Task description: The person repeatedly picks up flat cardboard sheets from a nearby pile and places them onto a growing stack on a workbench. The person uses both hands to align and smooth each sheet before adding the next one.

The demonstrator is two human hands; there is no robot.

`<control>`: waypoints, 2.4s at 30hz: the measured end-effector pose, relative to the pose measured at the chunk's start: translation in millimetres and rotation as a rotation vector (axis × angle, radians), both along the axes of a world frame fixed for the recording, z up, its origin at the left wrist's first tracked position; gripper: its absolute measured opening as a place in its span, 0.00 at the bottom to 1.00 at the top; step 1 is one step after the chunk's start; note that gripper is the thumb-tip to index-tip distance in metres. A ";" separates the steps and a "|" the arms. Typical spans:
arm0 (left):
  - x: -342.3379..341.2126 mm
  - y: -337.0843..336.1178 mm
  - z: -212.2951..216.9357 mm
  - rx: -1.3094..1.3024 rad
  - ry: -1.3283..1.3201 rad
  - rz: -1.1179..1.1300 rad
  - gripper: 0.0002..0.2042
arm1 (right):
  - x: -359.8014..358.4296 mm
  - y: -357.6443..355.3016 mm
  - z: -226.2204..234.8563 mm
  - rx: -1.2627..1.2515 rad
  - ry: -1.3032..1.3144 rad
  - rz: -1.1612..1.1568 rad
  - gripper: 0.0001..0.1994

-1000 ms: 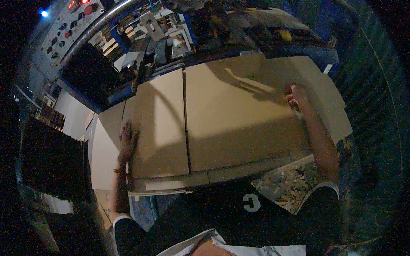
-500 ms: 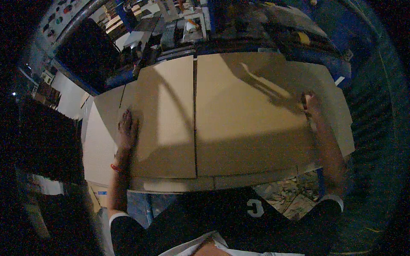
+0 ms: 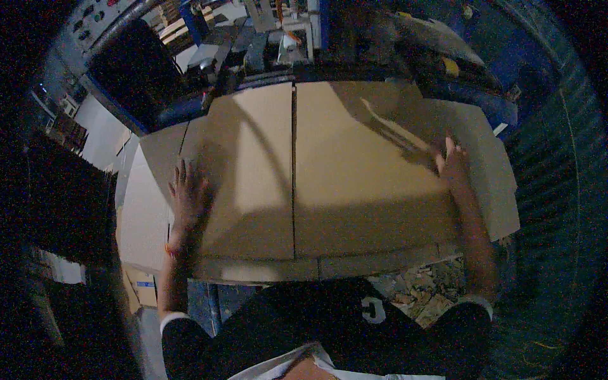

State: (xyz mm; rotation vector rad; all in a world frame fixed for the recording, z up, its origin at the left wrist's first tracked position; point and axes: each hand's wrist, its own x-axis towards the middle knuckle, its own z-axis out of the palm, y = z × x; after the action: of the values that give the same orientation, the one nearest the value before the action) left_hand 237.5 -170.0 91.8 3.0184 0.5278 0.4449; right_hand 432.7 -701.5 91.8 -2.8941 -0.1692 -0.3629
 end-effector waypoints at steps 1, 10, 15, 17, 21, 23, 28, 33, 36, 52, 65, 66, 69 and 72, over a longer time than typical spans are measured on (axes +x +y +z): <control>-16.1 -9.0 11.4 -0.132 -0.041 -0.167 0.36 | -26.2 1.7 -0.2 0.135 -0.058 0.094 0.27; -62.4 -42.8 8.6 -0.156 -0.015 -0.624 0.45 | -118.9 -13.4 -11.2 -0.204 0.015 0.481 0.44; -39.9 -39.4 8.3 0.268 -0.200 -0.864 0.33 | -79.1 -13.6 -1.6 -0.212 -0.095 0.541 0.49; -38.1 -38.1 12.1 0.360 -0.214 -0.866 0.29 | -77.4 -15.6 -1.4 -0.184 -0.117 0.571 0.48; -31.6 -25.4 16.0 0.285 -0.267 -0.773 0.24 | -72.1 -18.1 -6.6 -0.184 -0.003 0.527 0.42; -17.0 -16.5 17.4 0.249 -0.308 -0.740 0.23 | -55.6 -12.8 -9.9 -0.208 -0.006 0.517 0.40; 86.8 -8.2 28.5 0.350 -0.365 -0.651 0.25 | 23.5 23.7 -12.9 0.003 0.087 0.309 0.34; 116.6 -19.9 38.1 0.348 -0.441 -0.386 0.30 | 31.8 34.4 -18.6 -0.087 -0.230 0.212 0.30; 43.8 0.4 37.2 0.174 -0.460 -0.208 0.34 | -29.3 -20.1 -15.9 0.395 -0.233 0.119 0.30; -169.1 149.1 -91.2 -0.138 -0.292 0.745 0.32 | -115.7 -70.3 -56.0 0.275 -0.259 -0.734 0.27; -184.2 233.1 -14.2 -1.358 -1.006 -0.038 0.16 | -132.2 -102.4 40.4 1.714 -0.541 -0.239 0.23; -186.5 225.4 -18.3 -1.129 -0.943 -0.039 0.16 | -140.6 -97.1 50.1 1.615 -0.549 -0.087 0.23; -197.4 155.1 -21.7 -0.465 -0.750 0.094 0.15 | -217.3 -63.7 66.1 1.214 -0.654 0.002 0.20; -216.3 46.9 -5.4 -0.626 -0.690 0.093 0.15 | -272.7 -15.5 48.5 0.518 -0.279 -0.410 0.16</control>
State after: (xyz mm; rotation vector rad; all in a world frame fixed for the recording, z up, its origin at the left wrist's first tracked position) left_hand 21.3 -123.1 86.4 2.0767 0.5953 1.0338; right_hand 160.0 -717.0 140.3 -2.3365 0.4202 -0.7535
